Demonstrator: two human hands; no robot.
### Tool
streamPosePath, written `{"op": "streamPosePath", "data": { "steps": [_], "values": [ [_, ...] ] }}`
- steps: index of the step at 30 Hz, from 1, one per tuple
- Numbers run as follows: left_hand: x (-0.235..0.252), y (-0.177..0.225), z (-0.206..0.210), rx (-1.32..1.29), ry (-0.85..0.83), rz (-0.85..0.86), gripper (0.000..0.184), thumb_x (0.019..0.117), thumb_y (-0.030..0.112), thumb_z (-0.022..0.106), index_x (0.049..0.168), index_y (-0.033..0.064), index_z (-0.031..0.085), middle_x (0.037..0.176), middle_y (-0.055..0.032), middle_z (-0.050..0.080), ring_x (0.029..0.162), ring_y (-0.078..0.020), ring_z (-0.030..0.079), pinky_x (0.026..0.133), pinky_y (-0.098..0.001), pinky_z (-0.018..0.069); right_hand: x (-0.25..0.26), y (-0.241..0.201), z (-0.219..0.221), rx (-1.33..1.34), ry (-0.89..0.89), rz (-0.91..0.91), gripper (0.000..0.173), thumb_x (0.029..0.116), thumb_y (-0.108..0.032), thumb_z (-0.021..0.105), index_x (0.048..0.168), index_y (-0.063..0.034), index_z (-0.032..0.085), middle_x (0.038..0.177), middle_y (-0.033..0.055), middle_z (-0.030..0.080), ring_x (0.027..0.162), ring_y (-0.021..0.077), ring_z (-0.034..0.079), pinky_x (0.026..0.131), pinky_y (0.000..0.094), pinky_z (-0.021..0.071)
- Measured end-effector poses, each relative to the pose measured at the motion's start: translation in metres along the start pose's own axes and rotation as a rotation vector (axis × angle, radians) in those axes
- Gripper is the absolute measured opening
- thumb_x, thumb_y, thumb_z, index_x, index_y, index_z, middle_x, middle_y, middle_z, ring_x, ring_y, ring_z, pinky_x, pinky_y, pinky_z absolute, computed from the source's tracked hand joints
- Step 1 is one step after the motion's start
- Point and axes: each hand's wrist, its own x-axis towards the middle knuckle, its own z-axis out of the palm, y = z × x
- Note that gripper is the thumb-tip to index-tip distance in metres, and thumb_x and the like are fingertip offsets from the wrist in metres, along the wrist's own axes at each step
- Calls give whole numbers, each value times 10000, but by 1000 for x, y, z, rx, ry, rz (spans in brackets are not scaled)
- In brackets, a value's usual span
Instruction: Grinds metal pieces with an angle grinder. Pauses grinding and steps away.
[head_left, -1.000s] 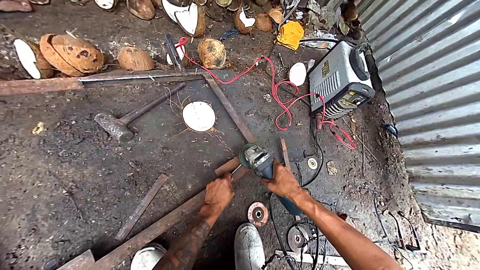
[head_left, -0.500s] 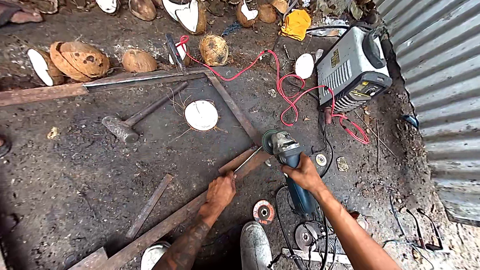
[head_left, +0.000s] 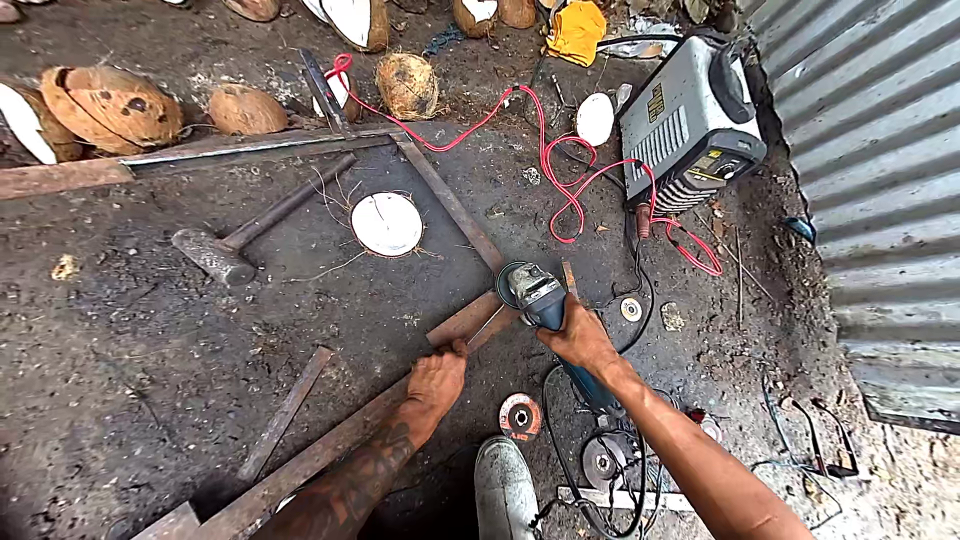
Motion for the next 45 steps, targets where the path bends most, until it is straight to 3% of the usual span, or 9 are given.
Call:
{"op": "streamPosePath", "data": {
  "steps": [9, 19, 24, 29, 34, 41, 45],
  "values": [
    [-1, 5, 1, 67, 19, 30, 340, 1071, 44, 355, 1353, -87, 493, 1123, -304, 663, 1036, -468, 687, 850, -556, 548, -18, -12, 2, -104, -45, 29, 846, 835, -458, 733, 1488, -26, 413, 1150, 184, 702, 1101, 355, 688, 940, 564, 535],
    [0, 8, 0, 86, 30, 34, 335, 1066, 29, 350, 1337, -88, 508, 1139, -289, 668, 1054, -451, 687, 851, -541, 548, -35, -21, 12, -120, -73, 9, 824, 823, -433, 739, 1479, -49, 420, 1133, 174, 704, 1066, 350, 700, 904, 562, 552],
    [-1, 6, 8, 64, 83, 53, 315, 1063, 45, 363, 1281, -97, 541, 1076, -291, 678, 1000, -456, 701, 818, -549, 558, -21, -17, 10, -86, -19, 63, 814, 828, -447, 737, 1465, -41, 432, 1139, 174, 706, 1083, 352, 695, 919, 570, 543],
    [-2, 7, 3, 60, 48, 46, 327, 1068, 37, 358, 1313, -94, 531, 1134, -291, 670, 1051, -453, 687, 851, -552, 551, -42, -20, 23, -108, -68, 5, 832, 818, -444, 741, 1476, -44, 425, 1125, 177, 710, 1058, 360, 703, 902, 568, 555],
    [-2, 8, 11, 106, 103, 58, 324, 1054, 23, 368, 1297, -112, 534, 1080, -295, 677, 993, -457, 700, 807, -551, 554, -26, -16, 15, -67, -32, 58, 832, 831, -437, 739, 1484, -36, 413, 1141, 176, 705, 1083, 351, 696, 919, 562, 546],
    [3, 9, 11, 92, 117, 60, 321, 1052, 17, 380, 1293, -109, 550, 1090, -285, 685, 1025, -440, 700, 828, -539, 558, -39, -20, 22, -102, -71, 27, 834, 824, -452, 739, 1481, -49, 420, 1128, 179, 710, 1068, 361, 703, 910, 562, 552],
    [1, 7, 11, 113, 119, 70, 314, 1055, 32, 381, 1289, -90, 551, 1071, -276, 690, 1007, -439, 704, 815, -538, 560, -16, -9, 12, -55, 19, 86, 823, 839, -455, 731, 1476, -34, 423, 1145, 194, 706, 1078, 378, 697, 914, 585, 545]
  ]
}}
